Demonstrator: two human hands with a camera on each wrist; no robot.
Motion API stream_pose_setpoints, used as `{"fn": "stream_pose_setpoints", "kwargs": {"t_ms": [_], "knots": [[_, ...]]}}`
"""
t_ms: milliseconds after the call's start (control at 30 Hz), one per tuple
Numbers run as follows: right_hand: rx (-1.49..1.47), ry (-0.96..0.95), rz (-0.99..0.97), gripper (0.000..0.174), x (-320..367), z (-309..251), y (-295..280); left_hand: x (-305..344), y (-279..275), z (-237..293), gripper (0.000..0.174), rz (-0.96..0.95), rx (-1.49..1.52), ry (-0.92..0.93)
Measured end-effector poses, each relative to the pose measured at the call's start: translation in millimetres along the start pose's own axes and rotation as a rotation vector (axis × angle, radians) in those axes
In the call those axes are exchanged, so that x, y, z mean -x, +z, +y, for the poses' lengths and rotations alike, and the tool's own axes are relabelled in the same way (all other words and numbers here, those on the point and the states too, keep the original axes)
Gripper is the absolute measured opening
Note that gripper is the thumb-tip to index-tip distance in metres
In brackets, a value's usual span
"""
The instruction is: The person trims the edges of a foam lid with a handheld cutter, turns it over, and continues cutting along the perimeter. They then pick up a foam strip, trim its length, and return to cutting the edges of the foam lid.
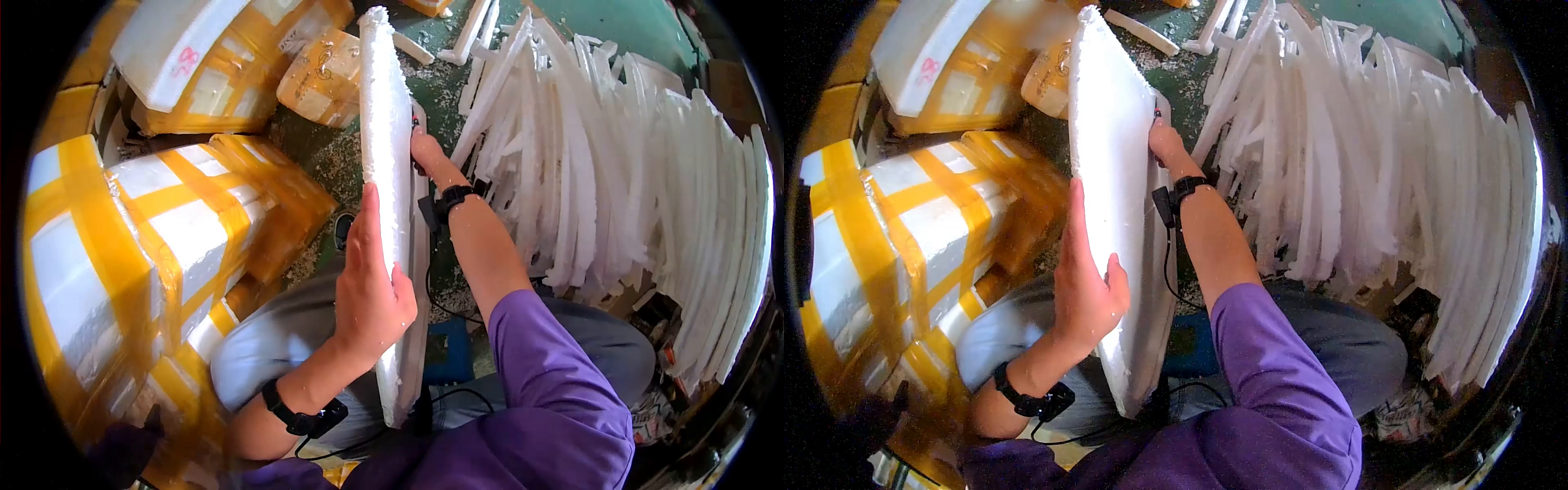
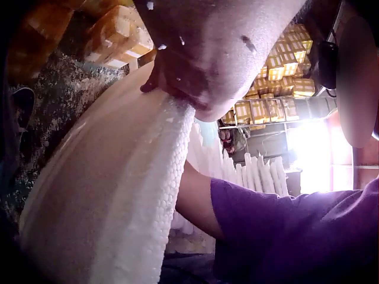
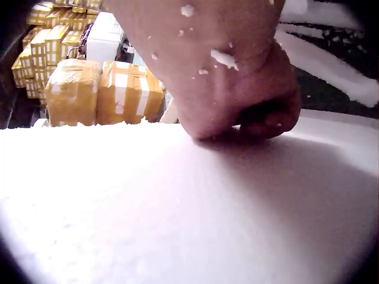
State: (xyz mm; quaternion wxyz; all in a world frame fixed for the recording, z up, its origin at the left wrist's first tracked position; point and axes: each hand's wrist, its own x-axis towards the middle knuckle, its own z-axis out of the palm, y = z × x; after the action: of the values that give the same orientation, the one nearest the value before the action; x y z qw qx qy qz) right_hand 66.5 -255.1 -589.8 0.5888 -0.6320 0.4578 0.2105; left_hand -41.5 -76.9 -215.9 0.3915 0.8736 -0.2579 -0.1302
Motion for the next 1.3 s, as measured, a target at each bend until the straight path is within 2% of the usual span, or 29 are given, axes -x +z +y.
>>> {"fn": "stream_pose_setpoints", "kwargs": {"t_ms": [100, 133, 233, 267, 367, 400, 433, 567, 667, 733, 767, 833, 967, 1133, 1233, 1300], "knots": [[-0.014, 0.002, -0.052, 0.070, 31.8, 13.2, -1.0, 0.3, -0.3, 1.7, 0.091, -0.009, 0.051, -0.052], [-0.062, 0.124, -0.057, 0.070, 47.5, 10.4, -3.5, 0.0, 0.5, 1.5, 0.091, -0.008, 0.053, -0.049], [0.057, -0.015, -0.001, 0.069, 28.2, 23.2, 5.3, -0.6, -0.3, 0.4, 0.091, 0.001, 0.038, -0.051], [0.019, 0.042, 0.004, 0.069, 25.5, 20.3, 5.5, -1.1, -0.6, 0.9, 0.091, 0.002, 0.031, -0.051], [0.068, 0.017, -0.068, 0.070, 22.5, 15.6, -1.1, -2.1, -2.6, 1.5, 0.090, -0.010, 0.011, -0.027], [0.091, 0.029, -0.031, 0.070, 21.4, 14.6, -0.7, -2.2, -2.7, 3.1, 0.090, -0.013, 0.006, -0.015], [0.033, 0.012, -0.073, 0.070, 22.5, 17.5, -5.1, -1.9, -1.4, 4.7, 0.091, 0.006, 0.005, 0.001], [-0.038, -0.076, -0.146, 0.071, 94.3, 4.1, -16.5, -2.4, 2.5, 2.9, 0.091, 0.067, -0.013, 0.033], [0.090, 0.012, -0.046, 0.071, 38.7, 77.3, 15.0, 0.1, 1.8, 3.9, 0.090, 0.039, 0.037, -0.019], [0.005, 0.105, -0.096, 0.070, 68.2, 82.7, 7.3, 0.7, 0.8, 4.1, 0.089, 0.021, 0.063, -0.044], [-0.083, 0.200, -0.128, 0.070, 111.3, 61.8, -3.3, 0.8, 1.2, 5.0, 0.089, 0.021, 0.065, -0.038], [0.175, -0.003, -0.024, 0.073, 48.2, 112.5, 18.1, 0.4, 0.8, 4.5, 0.088, 0.026, 0.059, -0.029], [0.276, -0.070, 0.042, 0.076, 57.8, 97.2, 17.8, 0.7, -1.3, 1.8, 0.088, 0.040, 0.084, -0.016], [0.105, 0.076, -0.050, 0.076, 94.3, 66.6, 2.8, 1.6, 1.0, 1.4, 0.089, 0.050, 0.059, 0.039], [-0.020, 0.132, -0.074, 0.079, 82.4, 88.5, 11.7, 2.0, 2.3, -3.2, 0.089, 0.107, -0.028, 0.110], [0.097, 0.124, -0.094, 0.082, 118.3, 96.5, 4.0, 4.6, 0.8, -2.5, 0.090, 0.093, 0.004, 0.073]]}}
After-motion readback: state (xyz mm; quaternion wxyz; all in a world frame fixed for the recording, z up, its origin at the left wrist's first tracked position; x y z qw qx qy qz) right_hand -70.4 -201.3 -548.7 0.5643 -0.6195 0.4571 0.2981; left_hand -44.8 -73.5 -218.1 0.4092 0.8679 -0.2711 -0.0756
